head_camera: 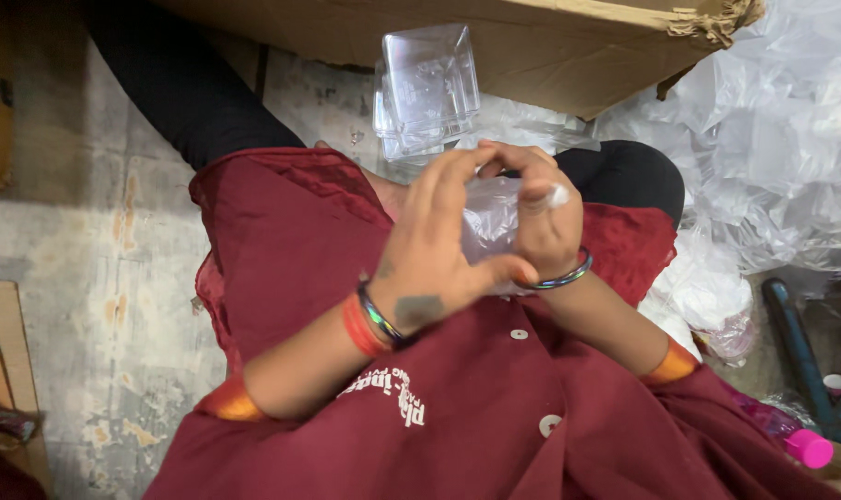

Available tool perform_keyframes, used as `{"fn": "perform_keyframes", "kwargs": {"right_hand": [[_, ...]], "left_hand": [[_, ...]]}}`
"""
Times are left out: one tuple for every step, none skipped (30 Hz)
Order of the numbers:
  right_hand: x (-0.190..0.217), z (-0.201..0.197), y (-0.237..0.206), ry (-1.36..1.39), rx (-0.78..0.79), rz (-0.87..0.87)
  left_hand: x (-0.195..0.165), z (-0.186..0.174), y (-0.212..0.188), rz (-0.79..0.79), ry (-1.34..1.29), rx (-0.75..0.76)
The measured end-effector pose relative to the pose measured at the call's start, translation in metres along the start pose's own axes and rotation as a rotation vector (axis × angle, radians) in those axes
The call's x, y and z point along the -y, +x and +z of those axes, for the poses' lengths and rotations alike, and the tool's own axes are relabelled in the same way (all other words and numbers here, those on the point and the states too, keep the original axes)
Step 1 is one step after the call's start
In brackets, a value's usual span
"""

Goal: The person sits on the floor and repeatedly picks up clear plastic containers, places them into white plastic bags, and puts the bags into a cardboard box. The person handles the containers one at a time and stacks the filled bags inside the box.

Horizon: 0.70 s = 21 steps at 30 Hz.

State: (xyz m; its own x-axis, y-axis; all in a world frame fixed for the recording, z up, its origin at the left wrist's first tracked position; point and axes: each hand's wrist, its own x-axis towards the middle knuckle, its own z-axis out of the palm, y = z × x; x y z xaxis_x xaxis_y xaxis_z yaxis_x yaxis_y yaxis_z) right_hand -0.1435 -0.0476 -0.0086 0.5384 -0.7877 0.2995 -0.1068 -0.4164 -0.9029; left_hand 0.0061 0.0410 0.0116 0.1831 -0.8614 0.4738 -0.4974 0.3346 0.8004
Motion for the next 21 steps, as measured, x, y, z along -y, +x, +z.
{"fn": "perform_keyframes", "kwargs": {"right_hand": [[0.001,0.002,0.0,-0.068,-0.002,-0.036],[0.0,0.003,0.0,-0.129,-0.003,-0.044],[0.0,0.004,-0.001,-0.192,-0.004,-0.051],[-0.002,0.004,-0.001,-0.255,-0.004,-0.055],[-0.004,0.003,-0.001,-0.069,-0.006,0.057],[-0.005,0.002,-0.001,0.116,-0.008,0.166],[-0.007,0.001,-0.001,0.303,-0.008,0.277],[-0.008,0.001,-0.001,0.276,-0.007,0.246],[-0.009,0.0,-0.001,0.25,-0.007,0.214],[-0.009,0.001,-0.001,0.224,-0.008,0.18],[-0.009,0.002,-0.001,0.184,0.002,0.14],[-0.009,0.004,-0.001,0.144,0.011,0.102],[-0.009,0.006,-0.002,0.103,0.021,0.066],[-0.01,0.008,-0.002,0.108,0.015,0.077],[-0.01,0.01,-0.002,0.114,0.007,0.087],[-0.011,0.012,-0.002,0.121,-0.001,0.095],[-0.012,0.013,-0.003,0.285,-0.027,0.212],[-0.014,0.013,-0.002,0.448,-0.054,0.329],[-0.015,0.013,-0.002,0.612,-0.083,0.445],[-0.017,0.012,-0.002,0.598,-0.097,0.449],[-0.018,0.011,-0.003,0.584,-0.111,0.457]], "left_hand": [[-0.003,0.006,-0.006,-0.036,-0.055,0.001],[-0.003,0.01,-0.01,-0.072,-0.111,0.002],[0.0,0.013,-0.013,-0.177,-0.156,0.035],[0.004,0.014,-0.015,-0.284,-0.202,0.07],[0.009,0.013,-0.016,-0.389,-0.247,0.105],[0.016,0.01,-0.015,-0.413,-0.165,0.122],[0.022,0.005,-0.013,-0.439,-0.083,0.137],[0.026,0.0,-0.011,-0.466,0.0,0.152],[0.026,-0.004,-0.01,-0.409,0.034,0.128],[0.025,-0.006,-0.009,-0.351,0.066,0.104],[0.022,-0.007,-0.007,-0.292,0.098,0.081],[0.015,-0.006,-0.008,-0.191,0.045,0.04],[0.007,-0.002,-0.009,-0.093,-0.009,0.001],[0.0,0.003,-0.009,0.004,-0.064,-0.039],[-0.003,0.008,-0.009,-0.012,-0.085,-0.061],[-0.003,0.011,-0.008,-0.026,-0.105,-0.084],[-0.002,0.014,-0.008,-0.04,-0.126,-0.107],[0.003,0.014,-0.008,-0.148,-0.104,-0.068],[0.011,0.012,-0.007,-0.253,-0.082,-0.027],[0.02,0.009,-0.008,-0.358,-0.061,0.015],[0.028,0.006,-0.01,-0.333,-0.014,0.007]]}}
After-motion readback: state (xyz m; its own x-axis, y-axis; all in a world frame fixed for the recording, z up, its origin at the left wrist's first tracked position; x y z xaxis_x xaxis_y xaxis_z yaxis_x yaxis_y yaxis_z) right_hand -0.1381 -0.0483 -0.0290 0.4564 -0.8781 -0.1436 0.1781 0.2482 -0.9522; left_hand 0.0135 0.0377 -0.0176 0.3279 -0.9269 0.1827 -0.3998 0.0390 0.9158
